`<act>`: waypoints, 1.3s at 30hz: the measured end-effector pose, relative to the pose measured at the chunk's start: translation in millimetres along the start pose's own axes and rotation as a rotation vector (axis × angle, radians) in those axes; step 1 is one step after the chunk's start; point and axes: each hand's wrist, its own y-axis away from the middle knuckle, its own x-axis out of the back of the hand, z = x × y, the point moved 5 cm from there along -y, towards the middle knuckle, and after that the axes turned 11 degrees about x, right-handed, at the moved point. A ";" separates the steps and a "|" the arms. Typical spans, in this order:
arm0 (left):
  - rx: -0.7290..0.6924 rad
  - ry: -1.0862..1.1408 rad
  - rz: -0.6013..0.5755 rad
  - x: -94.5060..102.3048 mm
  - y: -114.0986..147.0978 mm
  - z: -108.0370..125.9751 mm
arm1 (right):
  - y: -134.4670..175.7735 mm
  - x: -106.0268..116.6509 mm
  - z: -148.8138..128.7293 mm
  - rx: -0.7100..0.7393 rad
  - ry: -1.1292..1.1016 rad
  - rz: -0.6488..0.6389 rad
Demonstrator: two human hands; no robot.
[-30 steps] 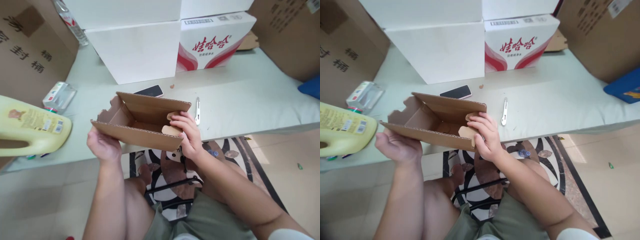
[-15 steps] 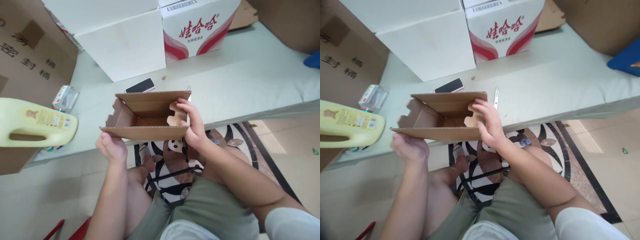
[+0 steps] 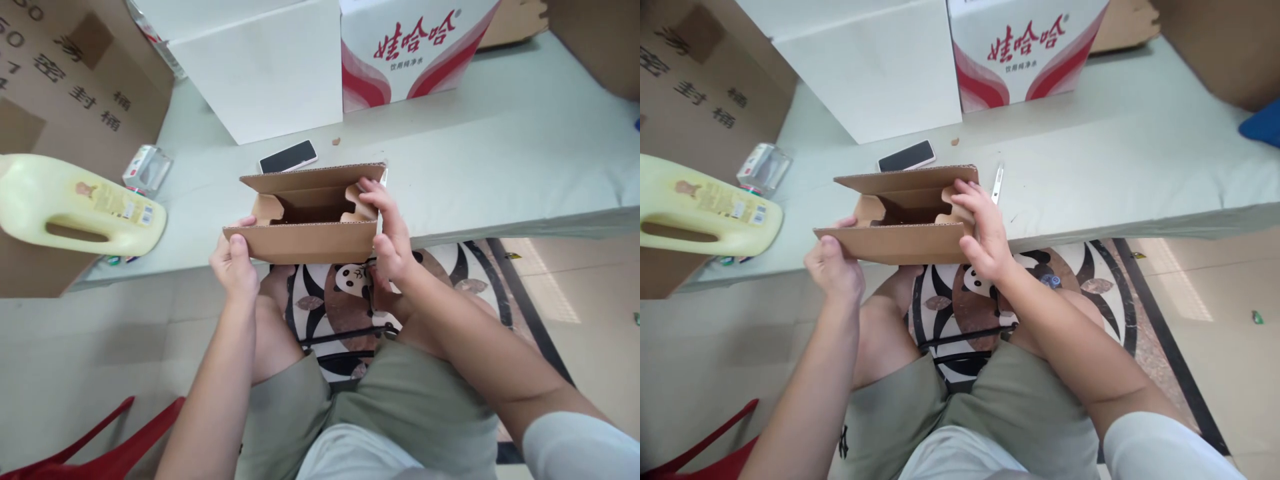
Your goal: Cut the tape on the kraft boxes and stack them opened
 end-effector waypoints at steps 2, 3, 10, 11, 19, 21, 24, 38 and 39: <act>-0.002 0.008 0.053 -4.3 2.2 -2.4 | 0.3 0.3 -2.9 -0.020 0.023 -0.032; 0.006 0.026 0.077 -7.3 3.3 -3.5 | 0.3 1.1 -4.2 -0.028 0.023 -0.033; 0.024 0.120 0.133 -25.5 7.8 -3.9 | -1.8 5.5 -3.8 -0.030 0.066 0.009; 0.016 0.117 0.126 -26.2 7.9 -3.3 | -2.1 6.1 -2.4 -0.045 0.095 0.027; 0.017 0.145 0.113 -26.8 5.7 0.1 | -4.9 1.4 11.5 -0.093 0.093 0.052; 0.007 0.177 0.107 -27.9 5.7 0.5 | -4.8 3.5 13.4 -0.088 0.094 0.056; -0.007 0.189 0.099 -26.5 5.4 -1.4 | -4.7 8.6 11.9 -0.059 0.116 0.053; -0.341 -0.606 -0.361 -39.7 -5.9 76.5 | -6.1 10.9 16.2 -0.032 0.194 0.032; -0.304 -0.623 -0.417 -45.4 -5.9 75.5 | -6.5 10.1 16.6 -0.040 0.177 0.020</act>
